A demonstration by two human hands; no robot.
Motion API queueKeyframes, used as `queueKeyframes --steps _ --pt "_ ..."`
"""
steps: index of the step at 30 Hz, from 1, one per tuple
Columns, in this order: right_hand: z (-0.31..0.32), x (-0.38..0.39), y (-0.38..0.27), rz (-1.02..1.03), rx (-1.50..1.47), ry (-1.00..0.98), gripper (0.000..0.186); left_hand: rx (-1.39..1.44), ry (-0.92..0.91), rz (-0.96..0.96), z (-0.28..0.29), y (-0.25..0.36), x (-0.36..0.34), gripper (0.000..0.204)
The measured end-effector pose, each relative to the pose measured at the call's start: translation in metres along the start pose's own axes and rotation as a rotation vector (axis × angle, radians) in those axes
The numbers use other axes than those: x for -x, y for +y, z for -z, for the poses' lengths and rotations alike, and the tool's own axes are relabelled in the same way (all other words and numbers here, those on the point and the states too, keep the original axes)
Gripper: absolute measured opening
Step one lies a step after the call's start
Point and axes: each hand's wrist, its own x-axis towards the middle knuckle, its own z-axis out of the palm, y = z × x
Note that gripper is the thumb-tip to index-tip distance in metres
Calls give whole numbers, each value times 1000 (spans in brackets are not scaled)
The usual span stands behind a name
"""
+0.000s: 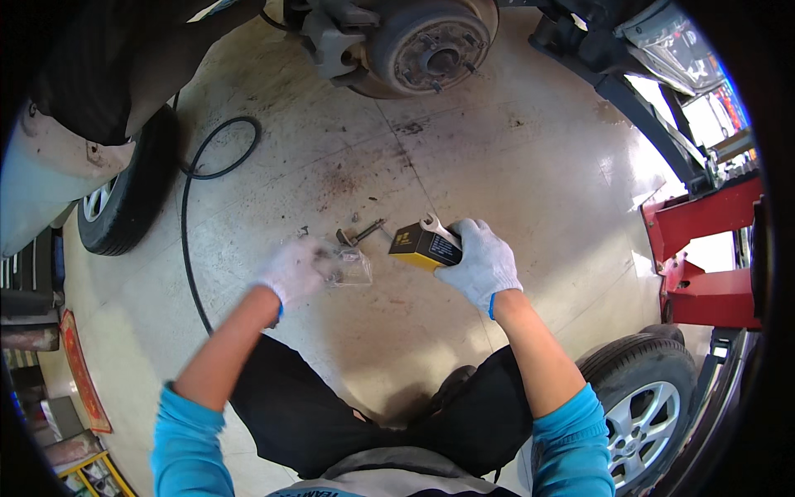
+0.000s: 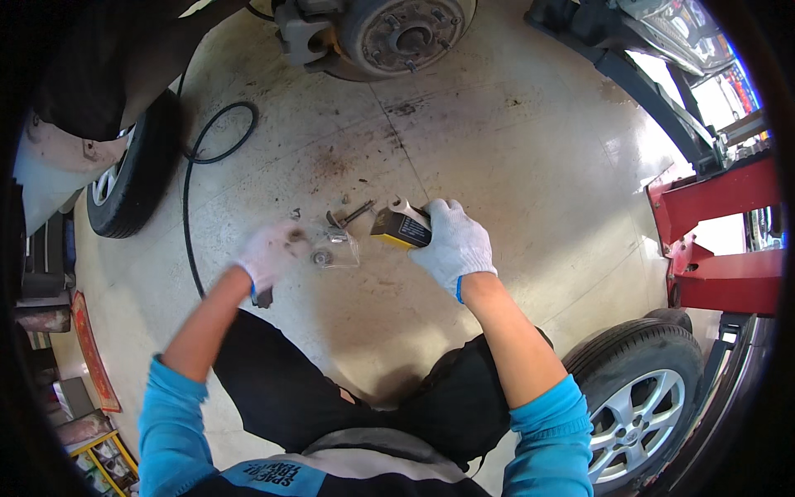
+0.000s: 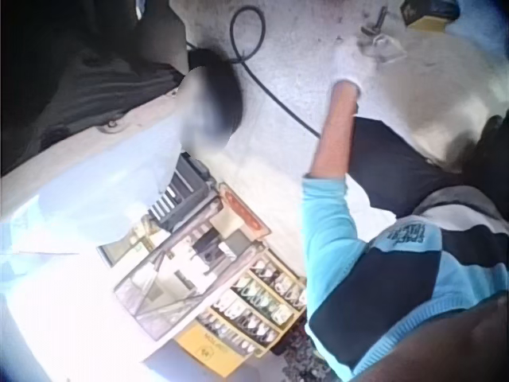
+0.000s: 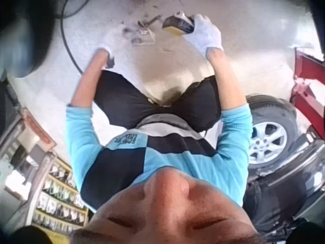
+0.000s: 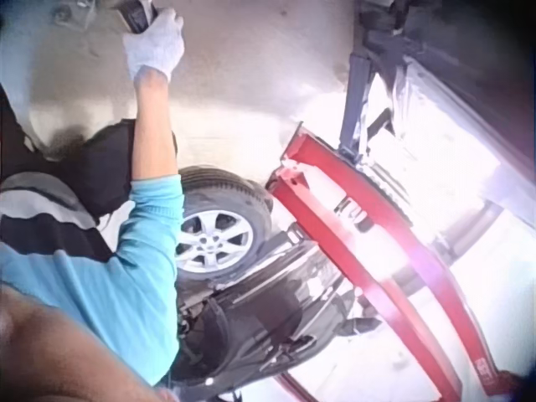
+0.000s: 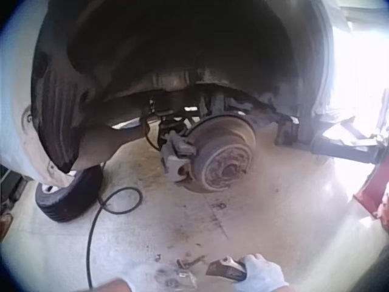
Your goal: The person opens a box of brake pads, removes them from their packaging, and installs them into the brake caliper of a car. The person handles the brake pads and hardware by hand.
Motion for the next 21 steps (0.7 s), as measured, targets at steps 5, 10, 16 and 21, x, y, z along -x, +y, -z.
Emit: queueKeyframes --steps 5,10,16,21 --pt "-26 12 -2 488 233 171 43 1736 -192 165 -79 53 -14 71" --pt "-23 34 -19 619 163 70 35 1835 -67 94 -92 45 -32 43" --pt "-9 -2 7 7 -759 218 51 1907 -103 -48 -69 23 -35 42" --pt "19 6 -9 -150 -1049 -381 60 2013 -174 -190 -63 24 -26 50"
